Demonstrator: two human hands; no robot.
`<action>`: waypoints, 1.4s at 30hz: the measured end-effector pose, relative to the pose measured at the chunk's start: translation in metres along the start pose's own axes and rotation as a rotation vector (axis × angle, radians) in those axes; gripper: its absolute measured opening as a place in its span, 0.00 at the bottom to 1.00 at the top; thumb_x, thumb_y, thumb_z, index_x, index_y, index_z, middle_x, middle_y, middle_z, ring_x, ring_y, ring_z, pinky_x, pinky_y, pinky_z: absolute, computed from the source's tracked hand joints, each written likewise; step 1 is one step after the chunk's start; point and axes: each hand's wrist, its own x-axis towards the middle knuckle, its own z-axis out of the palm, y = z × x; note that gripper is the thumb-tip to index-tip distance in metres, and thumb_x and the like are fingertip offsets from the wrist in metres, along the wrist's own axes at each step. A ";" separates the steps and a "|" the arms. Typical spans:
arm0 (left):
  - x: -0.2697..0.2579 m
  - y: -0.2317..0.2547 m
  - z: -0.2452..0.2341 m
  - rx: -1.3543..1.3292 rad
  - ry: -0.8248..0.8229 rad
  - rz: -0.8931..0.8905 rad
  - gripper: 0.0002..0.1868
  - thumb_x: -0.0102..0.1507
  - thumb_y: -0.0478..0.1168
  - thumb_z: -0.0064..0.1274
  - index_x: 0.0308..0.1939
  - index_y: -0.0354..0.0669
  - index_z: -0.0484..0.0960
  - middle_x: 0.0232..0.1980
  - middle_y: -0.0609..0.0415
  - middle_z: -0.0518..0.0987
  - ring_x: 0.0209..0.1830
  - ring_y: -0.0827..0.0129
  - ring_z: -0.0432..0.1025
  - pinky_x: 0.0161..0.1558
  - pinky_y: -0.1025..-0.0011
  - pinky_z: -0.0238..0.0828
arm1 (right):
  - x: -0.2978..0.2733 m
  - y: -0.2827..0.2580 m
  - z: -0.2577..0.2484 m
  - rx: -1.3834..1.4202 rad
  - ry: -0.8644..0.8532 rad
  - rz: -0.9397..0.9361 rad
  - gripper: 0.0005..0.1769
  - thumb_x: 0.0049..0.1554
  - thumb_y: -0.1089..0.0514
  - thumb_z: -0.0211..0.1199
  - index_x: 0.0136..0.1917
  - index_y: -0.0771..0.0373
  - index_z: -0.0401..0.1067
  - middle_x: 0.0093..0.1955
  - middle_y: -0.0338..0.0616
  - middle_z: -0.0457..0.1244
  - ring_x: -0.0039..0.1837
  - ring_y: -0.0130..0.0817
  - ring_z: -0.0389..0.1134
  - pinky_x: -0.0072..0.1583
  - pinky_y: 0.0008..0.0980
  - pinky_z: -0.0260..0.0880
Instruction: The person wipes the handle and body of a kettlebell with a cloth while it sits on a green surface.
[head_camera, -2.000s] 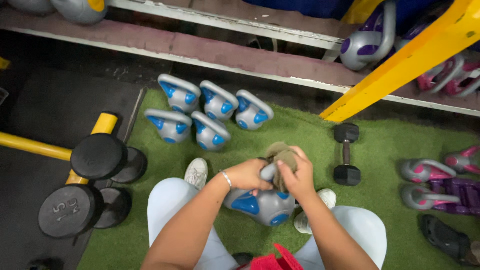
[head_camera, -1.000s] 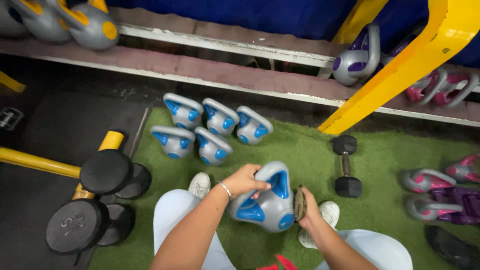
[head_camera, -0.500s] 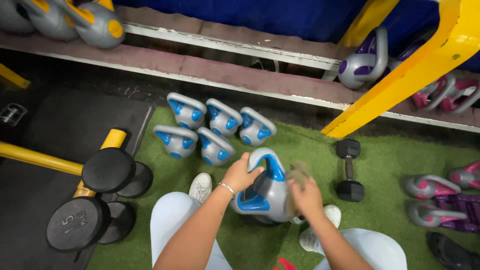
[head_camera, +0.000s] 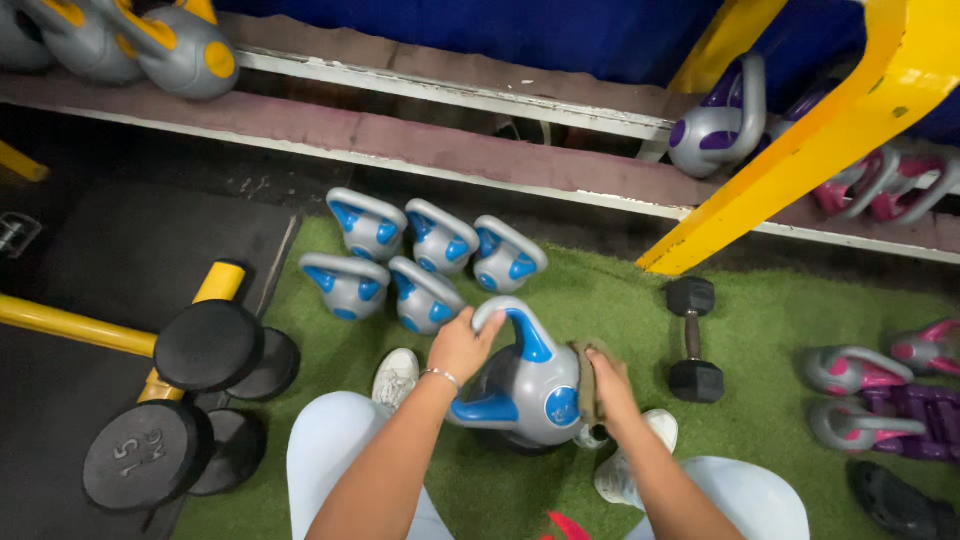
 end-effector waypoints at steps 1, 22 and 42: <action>0.001 0.001 -0.002 -0.004 0.003 -0.003 0.38 0.59 0.73 0.36 0.49 0.42 0.73 0.46 0.38 0.79 0.53 0.48 0.73 0.53 0.54 0.71 | 0.000 0.008 0.001 -0.005 -0.003 -0.002 0.39 0.49 0.36 0.60 0.63 0.66 0.67 0.63 0.63 0.61 0.67 0.54 0.59 0.64 0.50 0.57; -0.006 0.015 -0.017 -0.006 -0.014 -0.009 0.41 0.61 0.72 0.32 0.59 0.40 0.72 0.53 0.38 0.77 0.59 0.48 0.69 0.59 0.54 0.66 | 0.010 0.044 0.005 -0.593 0.178 -0.768 0.31 0.53 0.44 0.60 0.58 0.72 0.69 0.54 0.66 0.64 0.59 0.59 0.64 0.61 0.51 0.62; -0.013 0.035 -0.029 0.047 -0.007 -0.001 0.41 0.60 0.73 0.32 0.54 0.42 0.76 0.49 0.40 0.79 0.56 0.49 0.71 0.56 0.55 0.68 | 0.003 0.000 0.013 -0.140 0.107 -0.101 0.43 0.46 0.33 0.64 0.61 0.70 0.68 0.62 0.61 0.61 0.68 0.49 0.58 0.67 0.43 0.55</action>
